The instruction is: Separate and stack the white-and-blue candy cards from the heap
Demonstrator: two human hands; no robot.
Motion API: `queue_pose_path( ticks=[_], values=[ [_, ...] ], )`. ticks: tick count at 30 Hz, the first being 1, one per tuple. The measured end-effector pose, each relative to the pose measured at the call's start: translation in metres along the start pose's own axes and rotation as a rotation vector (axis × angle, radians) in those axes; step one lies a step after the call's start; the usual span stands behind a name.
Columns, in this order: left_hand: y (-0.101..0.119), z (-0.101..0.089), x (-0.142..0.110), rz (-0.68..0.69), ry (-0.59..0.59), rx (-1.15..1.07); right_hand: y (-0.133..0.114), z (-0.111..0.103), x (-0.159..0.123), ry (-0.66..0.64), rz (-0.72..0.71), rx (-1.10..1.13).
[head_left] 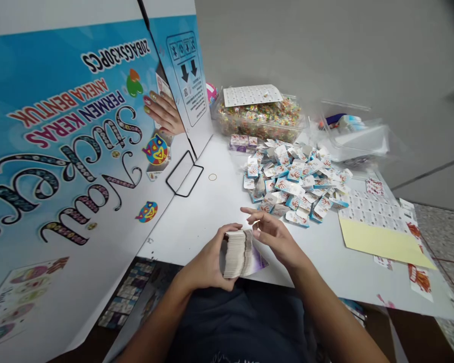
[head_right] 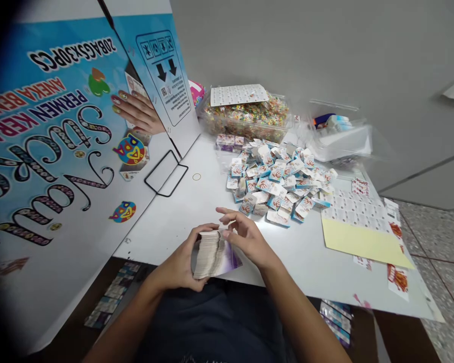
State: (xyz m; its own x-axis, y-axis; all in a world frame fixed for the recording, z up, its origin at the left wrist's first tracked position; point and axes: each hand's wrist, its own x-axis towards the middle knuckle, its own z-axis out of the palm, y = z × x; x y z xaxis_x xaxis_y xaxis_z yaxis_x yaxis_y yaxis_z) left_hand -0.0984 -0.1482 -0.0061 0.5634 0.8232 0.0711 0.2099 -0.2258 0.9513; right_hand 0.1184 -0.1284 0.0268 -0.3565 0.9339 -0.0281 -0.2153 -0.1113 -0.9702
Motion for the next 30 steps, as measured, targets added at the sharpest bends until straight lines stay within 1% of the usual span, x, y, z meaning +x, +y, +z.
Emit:
queue_pose_path(
  ticks=[2,5,7,8,11,13,17,19,21,23,25,27,30],
  values=[
    [-0.003,0.002,-0.002,0.019,0.016,-0.017,0.004,-0.001,0.002,0.049,-0.014,0.049],
    [-0.011,0.007,-0.006,0.035,0.080,-0.047,0.015,-0.004,0.000,0.246,-0.030,0.192],
    [-0.016,0.009,-0.010,0.032,0.146,-0.054,0.025,-0.007,-0.007,0.365,0.028,0.254],
    [-0.018,0.010,-0.012,0.027,0.177,-0.055,0.030,-0.008,-0.012,0.397,0.085,0.233],
    [-0.024,0.010,-0.016,0.009,0.245,-0.078,0.045,-0.009,-0.028,0.422,0.243,0.063],
    [-0.027,0.009,-0.017,0.000,0.252,-0.129,0.051,-0.006,-0.036,0.417,0.275,-0.017],
    [-0.033,0.007,-0.017,-0.006,0.239,-0.271,0.055,0.007,-0.038,0.436,0.318,0.001],
    [-0.034,0.007,-0.016,-0.012,0.274,-0.309,0.054,0.014,-0.036,0.452,0.338,0.046],
    [-0.034,0.008,-0.015,-0.022,0.326,-0.314,0.053,0.019,-0.035,0.502,0.309,0.063],
    [-0.034,0.010,-0.014,-0.028,0.359,-0.297,0.050,0.023,-0.037,0.578,0.240,0.081],
    [-0.033,0.011,-0.014,-0.024,0.368,-0.284,0.045,0.026,-0.043,0.636,0.175,0.131],
    [-0.034,0.013,-0.013,-0.018,0.378,-0.277,0.039,0.029,-0.050,0.674,0.149,0.165],
    [-0.036,0.014,-0.013,-0.027,0.393,-0.238,0.030,0.033,-0.060,0.717,0.111,0.126]
  ],
)
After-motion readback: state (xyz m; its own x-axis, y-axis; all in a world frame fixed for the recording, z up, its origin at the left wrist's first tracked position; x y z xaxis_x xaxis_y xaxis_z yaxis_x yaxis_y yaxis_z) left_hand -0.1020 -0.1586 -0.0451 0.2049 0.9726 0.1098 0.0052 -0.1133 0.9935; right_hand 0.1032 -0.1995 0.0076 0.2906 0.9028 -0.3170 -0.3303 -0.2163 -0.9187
